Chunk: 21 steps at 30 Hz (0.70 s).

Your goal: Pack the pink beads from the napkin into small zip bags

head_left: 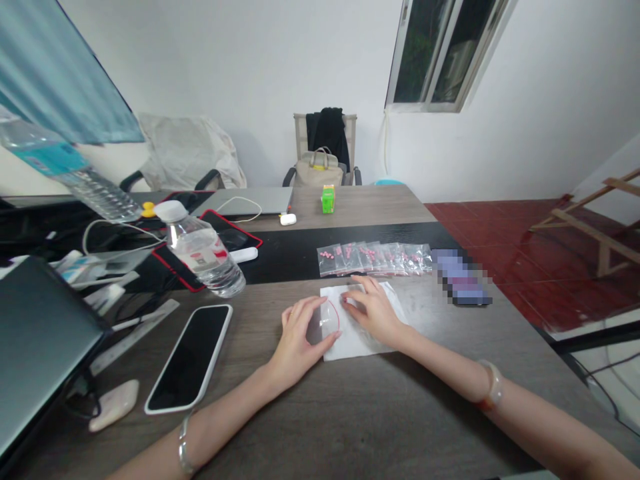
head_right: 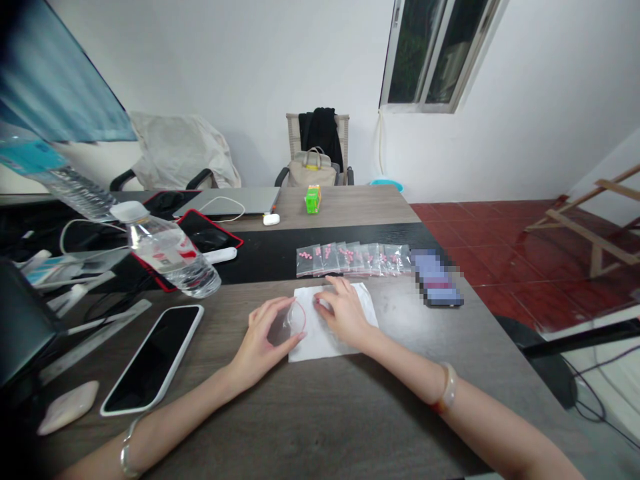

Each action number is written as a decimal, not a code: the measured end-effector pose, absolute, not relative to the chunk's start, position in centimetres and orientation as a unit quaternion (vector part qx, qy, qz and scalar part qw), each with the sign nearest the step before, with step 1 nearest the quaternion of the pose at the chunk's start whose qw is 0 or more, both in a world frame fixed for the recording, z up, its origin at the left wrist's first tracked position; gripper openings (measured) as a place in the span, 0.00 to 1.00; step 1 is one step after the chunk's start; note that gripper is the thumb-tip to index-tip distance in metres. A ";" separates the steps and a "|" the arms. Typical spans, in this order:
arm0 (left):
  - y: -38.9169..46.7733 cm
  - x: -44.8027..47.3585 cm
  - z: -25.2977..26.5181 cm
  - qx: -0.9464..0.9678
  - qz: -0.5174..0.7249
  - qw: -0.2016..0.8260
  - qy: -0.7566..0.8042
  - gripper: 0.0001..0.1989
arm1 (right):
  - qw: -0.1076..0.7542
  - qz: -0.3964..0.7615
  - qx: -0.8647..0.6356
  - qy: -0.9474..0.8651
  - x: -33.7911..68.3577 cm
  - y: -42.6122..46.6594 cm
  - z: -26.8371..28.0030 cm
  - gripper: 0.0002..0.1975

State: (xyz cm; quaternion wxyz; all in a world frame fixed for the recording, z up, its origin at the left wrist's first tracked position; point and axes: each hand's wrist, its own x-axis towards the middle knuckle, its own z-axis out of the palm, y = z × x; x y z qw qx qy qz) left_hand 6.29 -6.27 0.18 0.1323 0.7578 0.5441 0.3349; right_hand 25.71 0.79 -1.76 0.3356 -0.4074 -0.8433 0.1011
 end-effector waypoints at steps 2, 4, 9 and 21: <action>-6.3 6.3 0.2 0.760 0.335 0.130 0.541 0.25 | 0.331 0.110 -0.407 -0.845 25.7 0.8 -1.8 0.05; -6.2 6.3 0.3 0.762 0.335 0.129 0.539 0.25 | 0.333 0.116 -0.404 -0.844 25.8 0.9 -1.9 0.04; -6.2 6.2 0.3 0.765 0.334 0.127 0.535 0.25 | 0.352 0.129 -0.415 -0.829 25.8 1.1 -2.1 0.04; -6.3 6.4 0.4 0.774 0.330 0.138 0.522 0.25 | 0.496 0.089 -0.218 -0.836 24.9 -1.1 0.2 0.04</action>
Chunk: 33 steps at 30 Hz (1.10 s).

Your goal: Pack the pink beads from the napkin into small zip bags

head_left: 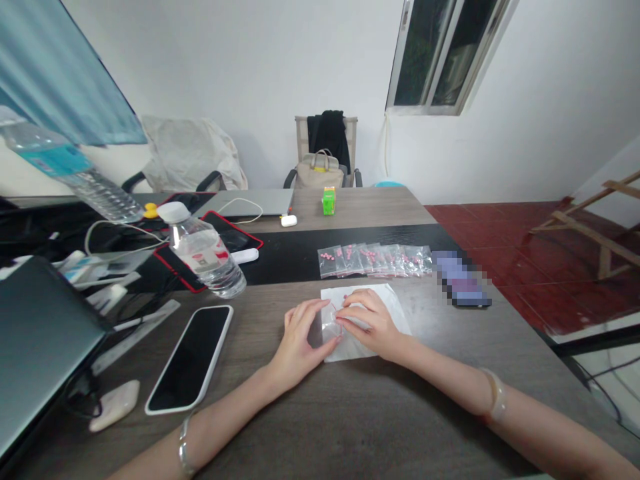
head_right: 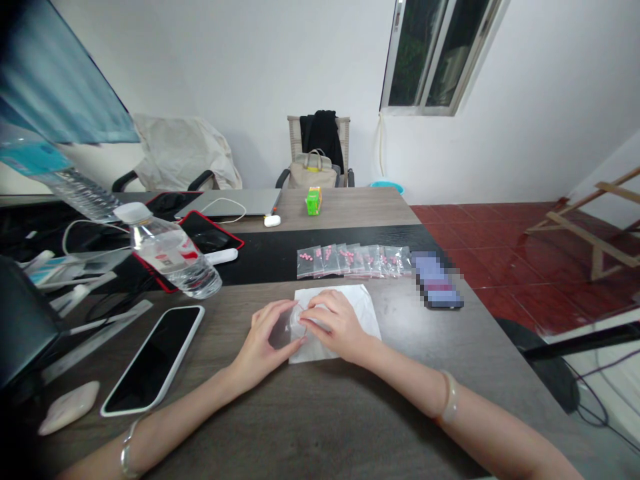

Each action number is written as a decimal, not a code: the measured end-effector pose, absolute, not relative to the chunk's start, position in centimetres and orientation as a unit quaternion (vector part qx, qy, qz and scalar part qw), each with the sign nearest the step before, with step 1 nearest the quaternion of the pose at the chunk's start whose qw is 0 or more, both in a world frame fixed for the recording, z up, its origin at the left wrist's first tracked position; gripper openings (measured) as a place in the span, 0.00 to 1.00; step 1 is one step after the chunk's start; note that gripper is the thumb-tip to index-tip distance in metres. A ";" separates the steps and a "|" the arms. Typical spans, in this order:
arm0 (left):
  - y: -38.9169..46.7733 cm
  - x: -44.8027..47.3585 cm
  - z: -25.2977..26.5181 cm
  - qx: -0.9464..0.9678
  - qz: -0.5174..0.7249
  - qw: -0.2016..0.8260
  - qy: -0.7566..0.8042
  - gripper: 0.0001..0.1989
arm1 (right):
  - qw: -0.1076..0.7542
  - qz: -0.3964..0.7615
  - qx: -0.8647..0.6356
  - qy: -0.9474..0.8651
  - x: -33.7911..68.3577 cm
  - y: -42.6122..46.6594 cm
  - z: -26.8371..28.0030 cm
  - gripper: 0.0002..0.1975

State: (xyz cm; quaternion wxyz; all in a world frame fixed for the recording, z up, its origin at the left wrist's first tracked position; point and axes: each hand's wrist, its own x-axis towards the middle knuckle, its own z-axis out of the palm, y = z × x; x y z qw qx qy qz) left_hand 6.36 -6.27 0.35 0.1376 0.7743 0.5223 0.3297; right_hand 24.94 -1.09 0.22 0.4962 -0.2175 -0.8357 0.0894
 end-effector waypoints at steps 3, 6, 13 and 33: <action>-6.3 6.3 0.3 0.774 0.334 0.139 0.520 0.25 | 0.480 0.085 -0.214 -0.847 24.9 -0.9 0.1 0.05; -6.3 6.3 0.3 0.771 0.339 0.137 0.522 0.25 | 0.454 0.098 -0.278 -0.841 25.2 -0.2 -0.5 0.09; -6.2 6.2 0.2 0.771 0.344 0.135 0.519 0.25 | 0.262 0.093 -0.358 -0.892 25.7 0.8 -1.6 0.14; -6.2 6.2 0.0 0.762 0.351 0.154 0.522 0.25 | 0.552 0.059 -0.194 -0.809 25.0 -1.2 0.8 0.07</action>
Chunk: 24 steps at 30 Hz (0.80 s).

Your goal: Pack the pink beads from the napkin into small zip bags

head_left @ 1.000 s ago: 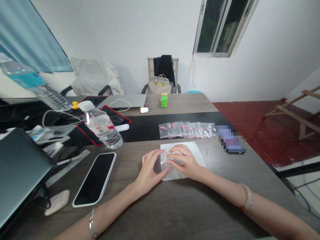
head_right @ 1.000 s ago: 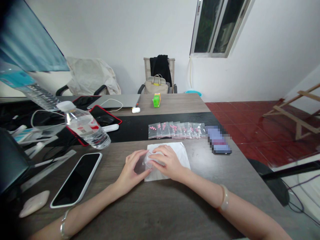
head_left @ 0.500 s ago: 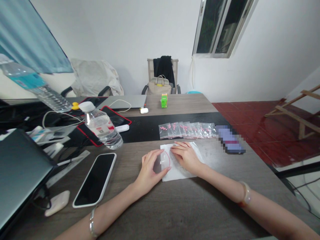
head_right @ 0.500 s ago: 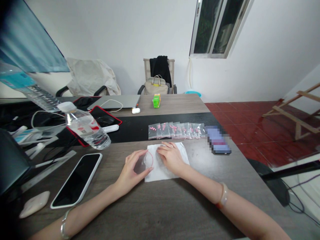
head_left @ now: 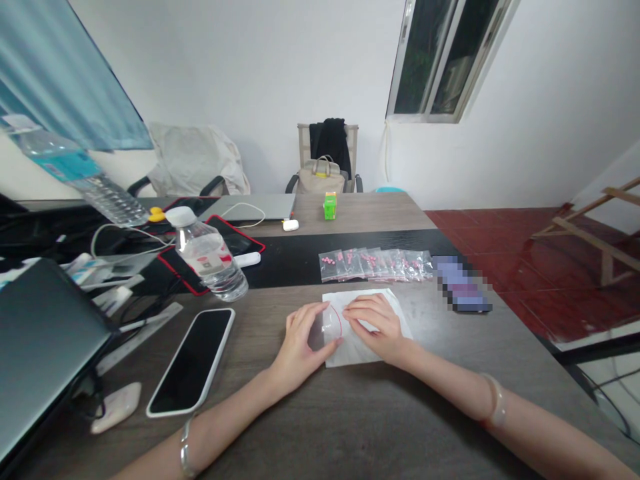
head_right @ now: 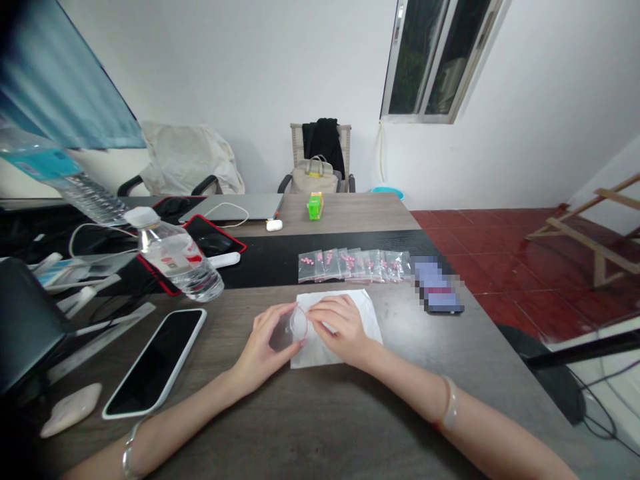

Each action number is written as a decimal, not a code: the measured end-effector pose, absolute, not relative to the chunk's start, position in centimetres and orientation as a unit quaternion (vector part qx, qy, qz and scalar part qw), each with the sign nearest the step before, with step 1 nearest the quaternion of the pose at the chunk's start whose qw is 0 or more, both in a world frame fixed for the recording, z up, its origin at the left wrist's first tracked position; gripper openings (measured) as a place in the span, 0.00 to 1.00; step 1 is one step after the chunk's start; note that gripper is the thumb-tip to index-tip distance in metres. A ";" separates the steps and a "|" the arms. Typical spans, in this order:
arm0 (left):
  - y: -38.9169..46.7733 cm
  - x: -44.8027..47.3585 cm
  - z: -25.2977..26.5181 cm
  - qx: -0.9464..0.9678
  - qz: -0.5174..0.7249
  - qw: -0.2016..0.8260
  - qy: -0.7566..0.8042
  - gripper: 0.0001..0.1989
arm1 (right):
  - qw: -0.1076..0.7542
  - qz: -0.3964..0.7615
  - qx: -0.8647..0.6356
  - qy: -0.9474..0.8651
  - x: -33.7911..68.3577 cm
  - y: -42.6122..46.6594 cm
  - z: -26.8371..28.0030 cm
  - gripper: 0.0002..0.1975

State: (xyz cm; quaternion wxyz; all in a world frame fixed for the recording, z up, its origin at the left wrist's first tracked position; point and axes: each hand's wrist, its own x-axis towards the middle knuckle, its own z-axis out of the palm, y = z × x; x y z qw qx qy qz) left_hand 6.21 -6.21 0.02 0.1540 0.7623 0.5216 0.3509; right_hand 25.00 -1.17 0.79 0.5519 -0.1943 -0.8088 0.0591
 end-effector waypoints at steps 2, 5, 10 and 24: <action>-6.2 6.2 0.1 0.762 0.351 0.167 0.518 0.25 | 0.539 0.055 -0.171 -0.823 24.8 -1.4 0.8 0.07; -6.3 6.3 0.3 0.757 0.355 0.185 0.517 0.25 | 0.520 0.070 -0.175 -0.833 24.7 -1.5 0.6 0.07; -6.4 6.1 0.6 0.747 0.379 0.232 0.495 0.20 | 0.502 0.125 -0.180 -0.837 25.1 -1.7 0.9 0.10; -6.1 6.1 1.3 0.571 0.451 0.488 0.483 0.19 | 0.479 0.192 -0.245 -0.821 25.0 -1.6 0.4 0.04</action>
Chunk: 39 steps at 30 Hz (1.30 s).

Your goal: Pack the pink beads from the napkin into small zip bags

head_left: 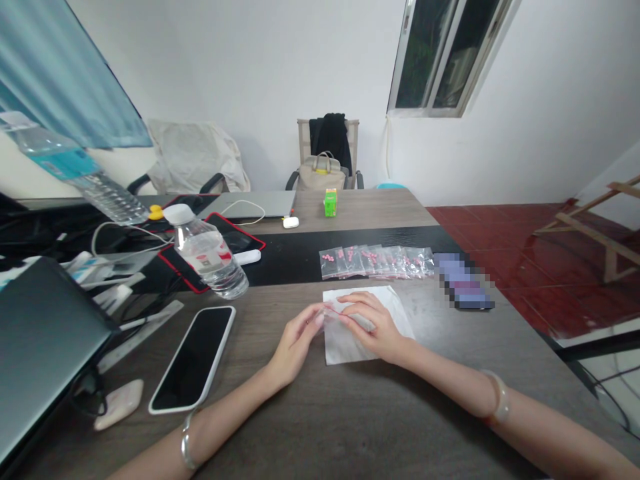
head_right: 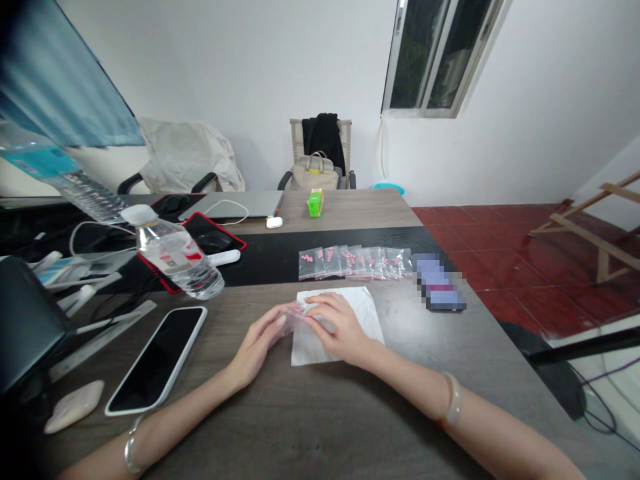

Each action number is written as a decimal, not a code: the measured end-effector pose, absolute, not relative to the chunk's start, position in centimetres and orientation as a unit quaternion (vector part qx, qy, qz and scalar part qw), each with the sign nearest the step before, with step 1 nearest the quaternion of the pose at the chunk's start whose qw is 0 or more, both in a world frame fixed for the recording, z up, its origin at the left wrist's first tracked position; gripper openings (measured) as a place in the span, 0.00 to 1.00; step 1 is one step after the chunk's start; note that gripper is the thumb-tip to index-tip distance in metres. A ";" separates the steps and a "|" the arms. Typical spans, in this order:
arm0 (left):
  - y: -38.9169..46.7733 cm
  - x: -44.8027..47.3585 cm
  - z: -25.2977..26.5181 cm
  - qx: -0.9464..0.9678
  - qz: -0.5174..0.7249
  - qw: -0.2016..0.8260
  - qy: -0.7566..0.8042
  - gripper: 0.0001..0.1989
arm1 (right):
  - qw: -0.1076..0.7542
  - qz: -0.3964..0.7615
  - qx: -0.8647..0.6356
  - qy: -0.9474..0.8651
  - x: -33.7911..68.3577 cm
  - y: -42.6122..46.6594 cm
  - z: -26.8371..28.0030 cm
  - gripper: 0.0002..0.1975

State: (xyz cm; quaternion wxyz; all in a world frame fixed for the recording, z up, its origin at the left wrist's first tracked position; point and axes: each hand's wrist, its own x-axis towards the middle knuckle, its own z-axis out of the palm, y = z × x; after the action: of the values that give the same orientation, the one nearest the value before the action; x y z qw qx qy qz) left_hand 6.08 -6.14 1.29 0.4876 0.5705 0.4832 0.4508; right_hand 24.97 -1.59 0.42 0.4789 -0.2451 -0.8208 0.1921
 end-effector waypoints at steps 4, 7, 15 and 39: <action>-5.4 6.2 1.0 0.452 0.479 0.564 0.498 0.22 | 0.499 0.250 -0.286 -0.779 25.1 -1.4 0.1 0.04; -5.0 6.2 1.0 0.446 0.501 0.560 0.487 0.21 | 0.510 0.279 -0.316 -0.750 25.0 -1.2 -0.1 0.05; -4.9 6.1 1.2 0.454 0.482 0.583 0.470 0.17 | 0.506 0.438 -0.351 -0.655 24.7 -1.3 -0.4 0.08; -4.8 6.1 0.8 0.474 0.464 0.547 0.510 0.18 | 0.309 0.603 -0.319 -0.662 24.7 -1.6 0.0 0.16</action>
State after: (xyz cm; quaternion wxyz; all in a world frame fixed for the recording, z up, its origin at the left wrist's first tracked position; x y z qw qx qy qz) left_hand 6.05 -4.77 0.79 0.5471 0.4744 0.5103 0.4639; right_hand 24.68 -1.55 -0.03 0.3090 -0.3193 -0.6623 0.6033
